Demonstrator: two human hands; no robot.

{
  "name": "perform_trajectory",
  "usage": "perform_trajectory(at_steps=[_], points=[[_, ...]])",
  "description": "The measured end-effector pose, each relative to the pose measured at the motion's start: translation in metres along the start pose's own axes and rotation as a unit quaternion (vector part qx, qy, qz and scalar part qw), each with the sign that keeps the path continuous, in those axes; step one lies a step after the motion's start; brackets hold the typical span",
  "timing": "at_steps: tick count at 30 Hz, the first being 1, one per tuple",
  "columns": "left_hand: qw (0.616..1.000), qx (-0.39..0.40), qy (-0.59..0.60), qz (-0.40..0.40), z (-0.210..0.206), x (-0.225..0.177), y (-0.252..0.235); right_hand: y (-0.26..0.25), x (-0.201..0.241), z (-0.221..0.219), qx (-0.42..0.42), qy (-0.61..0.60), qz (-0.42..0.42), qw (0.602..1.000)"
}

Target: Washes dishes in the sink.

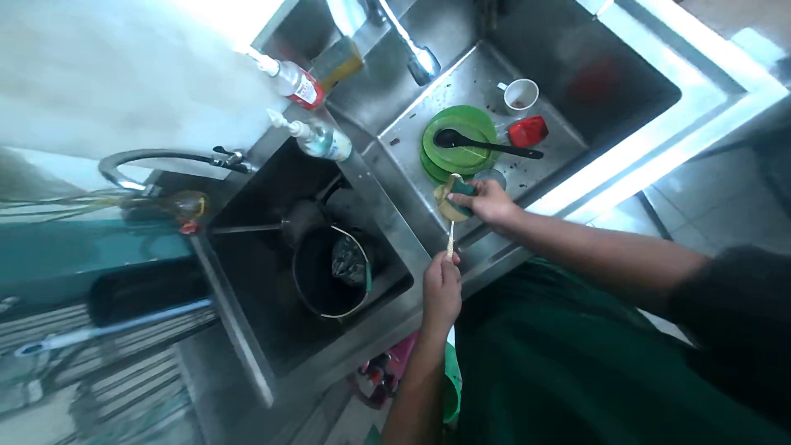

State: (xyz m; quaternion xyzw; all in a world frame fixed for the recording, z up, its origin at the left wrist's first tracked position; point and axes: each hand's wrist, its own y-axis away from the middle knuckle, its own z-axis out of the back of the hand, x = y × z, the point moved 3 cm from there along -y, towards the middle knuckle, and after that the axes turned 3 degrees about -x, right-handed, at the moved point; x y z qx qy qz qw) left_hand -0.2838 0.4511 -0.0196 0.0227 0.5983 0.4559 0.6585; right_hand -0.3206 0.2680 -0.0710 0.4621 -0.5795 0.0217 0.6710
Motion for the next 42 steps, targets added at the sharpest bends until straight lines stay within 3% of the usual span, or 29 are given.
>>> perform_trajectory(at_steps=[3, 7, 12, 20, 28, 33, 35, 39, 42], points=[[1.000, 0.005, -0.007, 0.019, 0.000, -0.002, 0.006, -0.005, 0.002, 0.005, -0.010, 0.020, 0.033, 0.999], [0.999, 0.015, 0.016, 0.031, 0.001, -0.002, 0.006, 0.017, 0.003, -0.003, 0.034, 0.068, -0.020, 0.997], [0.997, 0.041, 0.013, 0.056, 0.009, -0.004, 0.026, -0.012, 0.014, 0.021, -0.003, 0.076, 0.068, 0.995], [0.999, 0.009, 0.031, 0.024, 0.007, 0.000, 0.017, -0.007, 0.016, 0.021, -0.003, -0.029, -0.026, 0.999], [0.999, -0.016, 0.036, 0.017, -0.002, -0.010, 0.004, 0.019, 0.005, 0.002, 0.093, 0.019, -0.005, 0.995], [0.999, 0.015, 0.021, 0.036, -0.003, -0.013, 0.010, -0.009, 0.010, 0.015, 0.022, 0.029, 0.039, 0.999], [0.999, 0.020, 0.015, 0.048, -0.005, -0.013, 0.006, -0.010, 0.003, 0.014, -0.002, 0.018, 0.015, 1.000], [0.998, 0.026, 0.003, 0.050, -0.007, -0.019, -0.001, 0.008, 0.005, 0.009, 0.044, 0.016, -0.067, 0.997], [0.998, 0.032, 0.010, 0.052, -0.007, -0.024, 0.004, -0.010, 0.016, 0.025, 0.020, 0.021, 0.002, 1.000]])
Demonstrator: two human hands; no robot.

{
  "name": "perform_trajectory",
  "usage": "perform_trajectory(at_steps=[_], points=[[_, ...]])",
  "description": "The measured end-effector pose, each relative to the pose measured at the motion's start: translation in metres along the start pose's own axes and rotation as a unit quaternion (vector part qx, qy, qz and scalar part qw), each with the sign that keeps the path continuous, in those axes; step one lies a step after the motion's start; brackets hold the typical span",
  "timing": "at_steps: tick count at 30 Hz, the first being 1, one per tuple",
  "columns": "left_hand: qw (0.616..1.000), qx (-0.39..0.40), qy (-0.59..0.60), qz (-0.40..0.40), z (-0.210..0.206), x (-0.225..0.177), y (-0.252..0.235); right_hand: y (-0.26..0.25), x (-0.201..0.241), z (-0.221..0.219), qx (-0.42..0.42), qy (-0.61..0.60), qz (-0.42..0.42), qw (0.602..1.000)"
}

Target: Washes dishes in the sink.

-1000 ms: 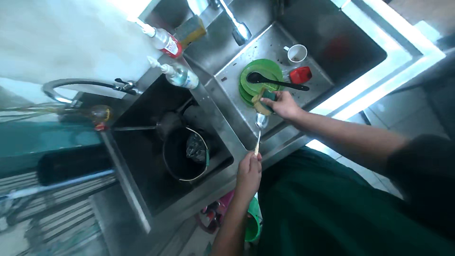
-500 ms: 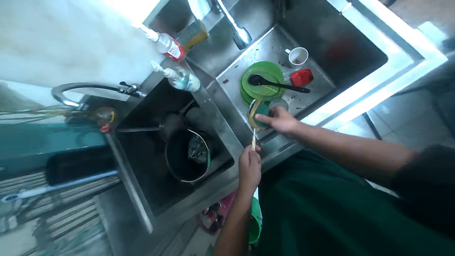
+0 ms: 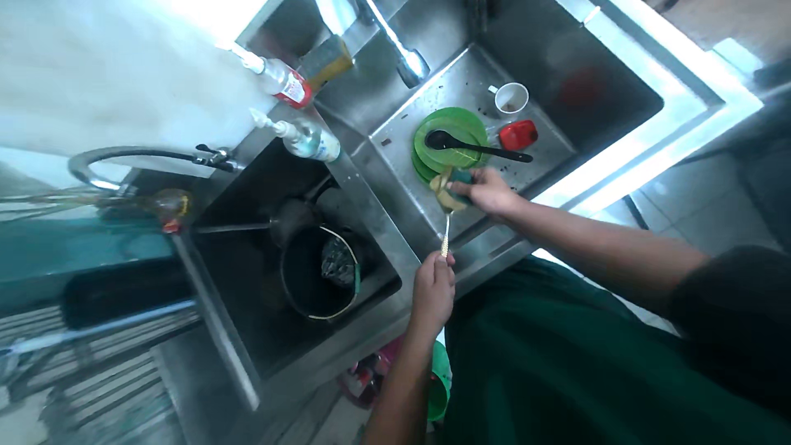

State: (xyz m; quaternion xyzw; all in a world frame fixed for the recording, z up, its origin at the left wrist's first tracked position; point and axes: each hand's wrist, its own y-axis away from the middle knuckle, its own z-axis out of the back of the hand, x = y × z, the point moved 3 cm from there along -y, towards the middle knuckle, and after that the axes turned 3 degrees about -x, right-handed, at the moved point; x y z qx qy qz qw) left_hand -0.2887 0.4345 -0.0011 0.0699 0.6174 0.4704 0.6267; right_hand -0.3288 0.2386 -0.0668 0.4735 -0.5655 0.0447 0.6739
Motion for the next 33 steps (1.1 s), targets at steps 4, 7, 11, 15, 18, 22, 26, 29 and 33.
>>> perform_trajectory(at_steps=[4, 7, 11, 15, 18, 22, 26, 29, 33], points=[[1.000, 0.002, 0.001, 0.026, 0.001, 0.005, -0.005, 0.004, -0.011, -0.011, 0.008, -0.007, -0.066, 0.998], [1.000, 0.006, -0.001, 0.015, -0.001, 0.006, -0.006, 0.017, -0.013, -0.017, 0.048, -0.003, -0.102, 0.994], [0.999, 0.018, -0.003, 0.036, 0.002, 0.008, 0.002, -0.015, -0.010, 0.005, -0.009, 0.016, -0.028, 0.999], [0.999, 0.011, 0.007, 0.036, 0.000, 0.008, -0.003, 0.000, -0.015, -0.012, 0.010, 0.000, -0.091, 0.996], [1.000, -0.001, 0.015, 0.026, 0.000, 0.006, -0.007, 0.019, -0.017, -0.027, 0.053, -0.022, -0.128, 0.990], [1.000, 0.012, 0.002, 0.027, 0.003, 0.003, 0.002, -0.007, -0.008, -0.006, 0.008, 0.022, -0.035, 0.999], [0.998, 0.017, 0.005, 0.052, -0.003, 0.006, -0.005, 0.001, -0.013, -0.013, 0.004, -0.001, -0.070, 0.998], [0.998, 0.019, 0.017, 0.059, -0.005, 0.005, -0.007, 0.018, -0.021, -0.024, 0.042, -0.018, -0.114, 0.992], [0.998, 0.028, 0.016, 0.055, -0.001, 0.005, 0.005, -0.007, -0.009, -0.001, -0.011, 0.051, -0.016, 0.999]])
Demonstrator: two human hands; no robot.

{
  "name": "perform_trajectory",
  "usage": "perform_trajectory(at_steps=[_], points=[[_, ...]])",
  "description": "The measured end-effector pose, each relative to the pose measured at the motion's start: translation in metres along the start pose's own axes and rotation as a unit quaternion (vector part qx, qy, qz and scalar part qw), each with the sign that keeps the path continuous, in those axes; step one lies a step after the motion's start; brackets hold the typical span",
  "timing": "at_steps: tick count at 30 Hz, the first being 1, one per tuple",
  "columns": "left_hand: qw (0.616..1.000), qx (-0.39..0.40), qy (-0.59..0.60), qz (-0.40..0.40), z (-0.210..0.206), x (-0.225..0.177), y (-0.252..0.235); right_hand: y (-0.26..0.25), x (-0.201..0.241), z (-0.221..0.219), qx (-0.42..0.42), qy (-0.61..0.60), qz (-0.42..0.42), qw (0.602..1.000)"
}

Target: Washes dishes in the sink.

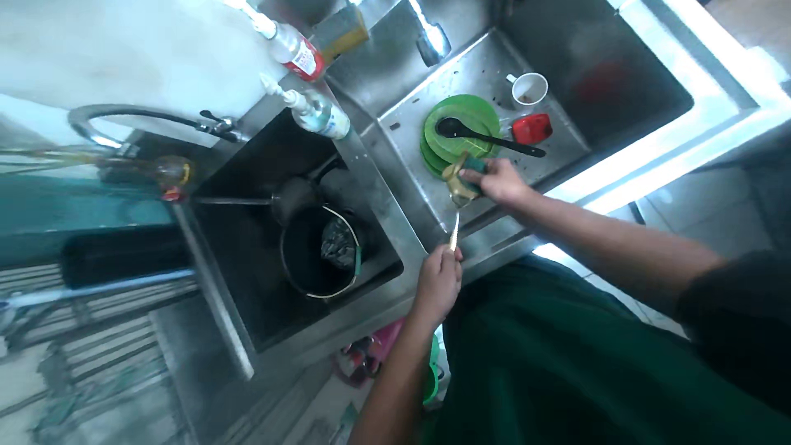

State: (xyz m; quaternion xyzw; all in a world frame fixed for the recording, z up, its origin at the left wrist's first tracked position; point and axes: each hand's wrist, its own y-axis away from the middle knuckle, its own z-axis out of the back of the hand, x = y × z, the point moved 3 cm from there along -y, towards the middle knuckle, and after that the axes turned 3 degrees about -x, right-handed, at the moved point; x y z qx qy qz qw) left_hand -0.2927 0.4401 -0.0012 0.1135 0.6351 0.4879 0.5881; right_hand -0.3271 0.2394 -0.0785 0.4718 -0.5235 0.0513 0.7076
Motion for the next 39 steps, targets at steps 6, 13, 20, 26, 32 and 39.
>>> perform_trajectory(at_steps=[6, 13, 20, 26, 32, 39], points=[[1.000, -0.018, -0.016, -0.005, -0.003, 0.003, -0.012, 0.008, -0.007, -0.009, -0.013, -0.080, -0.071, 0.994], [0.996, -0.061, -0.036, -0.059, 0.004, -0.005, -0.025, 0.037, 0.001, -0.034, 0.074, -0.040, -0.025, 0.996], [0.996, -0.056, -0.033, -0.065, 0.022, -0.012, -0.021, -0.002, 0.016, -0.013, -0.007, -0.087, -0.005, 0.996], [0.946, -0.202, -0.219, -0.129, 0.078, -0.006, -0.019, -0.026, 0.034, 0.072, -0.144, -0.075, 0.069, 0.984], [0.862, -0.349, -0.355, -0.095, 0.124, 0.004, -0.069, -0.010, 0.021, 0.082, -0.108, -0.045, 0.084, 0.990], [0.854, -0.358, -0.376, -0.044, 0.136, 0.015, -0.098, -0.001, -0.010, 0.080, -0.094, -0.031, 0.051, 0.994]])
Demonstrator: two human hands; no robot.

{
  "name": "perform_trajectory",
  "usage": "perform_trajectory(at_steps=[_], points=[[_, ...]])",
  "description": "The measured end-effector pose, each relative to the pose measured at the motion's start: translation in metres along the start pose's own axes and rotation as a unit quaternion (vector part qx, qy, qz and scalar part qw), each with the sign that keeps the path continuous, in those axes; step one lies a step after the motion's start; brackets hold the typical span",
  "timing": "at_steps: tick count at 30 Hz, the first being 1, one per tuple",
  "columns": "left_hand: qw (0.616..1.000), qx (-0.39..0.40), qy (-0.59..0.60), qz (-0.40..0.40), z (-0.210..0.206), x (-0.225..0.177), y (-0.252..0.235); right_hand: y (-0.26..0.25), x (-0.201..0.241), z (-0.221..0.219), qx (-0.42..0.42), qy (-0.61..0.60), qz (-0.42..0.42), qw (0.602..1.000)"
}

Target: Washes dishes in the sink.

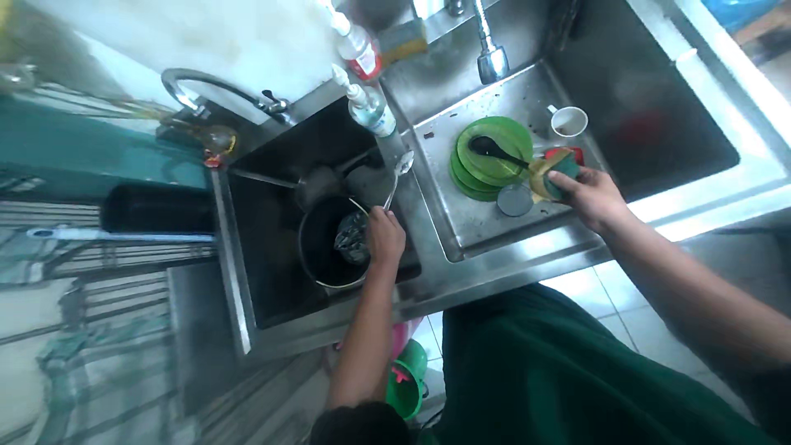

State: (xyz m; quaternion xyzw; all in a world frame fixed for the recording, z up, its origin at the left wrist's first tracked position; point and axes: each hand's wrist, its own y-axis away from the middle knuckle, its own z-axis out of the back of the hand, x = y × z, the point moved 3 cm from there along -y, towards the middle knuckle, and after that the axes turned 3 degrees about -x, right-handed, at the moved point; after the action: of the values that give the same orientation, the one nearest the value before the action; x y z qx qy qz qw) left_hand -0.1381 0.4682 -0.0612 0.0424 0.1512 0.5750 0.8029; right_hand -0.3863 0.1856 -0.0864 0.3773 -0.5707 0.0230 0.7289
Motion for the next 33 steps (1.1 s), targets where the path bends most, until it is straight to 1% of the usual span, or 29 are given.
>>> perform_trajectory(at_steps=[5, 10, 16, 24, 30, 33], points=[[1.000, 0.010, -0.019, -0.004, -0.007, 0.003, -0.004, 0.001, -0.003, 0.006, -0.006, 0.009, -0.001, 1.000], [0.999, 0.031, -0.025, -0.011, -0.008, 0.003, -0.004, 0.006, -0.008, 0.002, -0.011, 0.002, -0.014, 1.000], [0.999, 0.012, 0.014, -0.032, -0.007, 0.008, -0.007, 0.011, -0.011, -0.001, -0.001, -0.016, -0.012, 1.000], [0.997, 0.022, 0.049, -0.051, -0.008, 0.015, -0.010, 0.007, -0.014, 0.001, -0.013, -0.027, -0.022, 0.999], [0.994, 0.035, 0.081, -0.062, -0.003, 0.019, -0.011, 0.007, -0.012, 0.000, -0.033, -0.056, -0.047, 0.997], [0.992, 0.007, 0.099, -0.083, 0.008, 0.020, -0.002, 0.007, -0.012, 0.003, -0.051, -0.080, -0.056, 0.994]])
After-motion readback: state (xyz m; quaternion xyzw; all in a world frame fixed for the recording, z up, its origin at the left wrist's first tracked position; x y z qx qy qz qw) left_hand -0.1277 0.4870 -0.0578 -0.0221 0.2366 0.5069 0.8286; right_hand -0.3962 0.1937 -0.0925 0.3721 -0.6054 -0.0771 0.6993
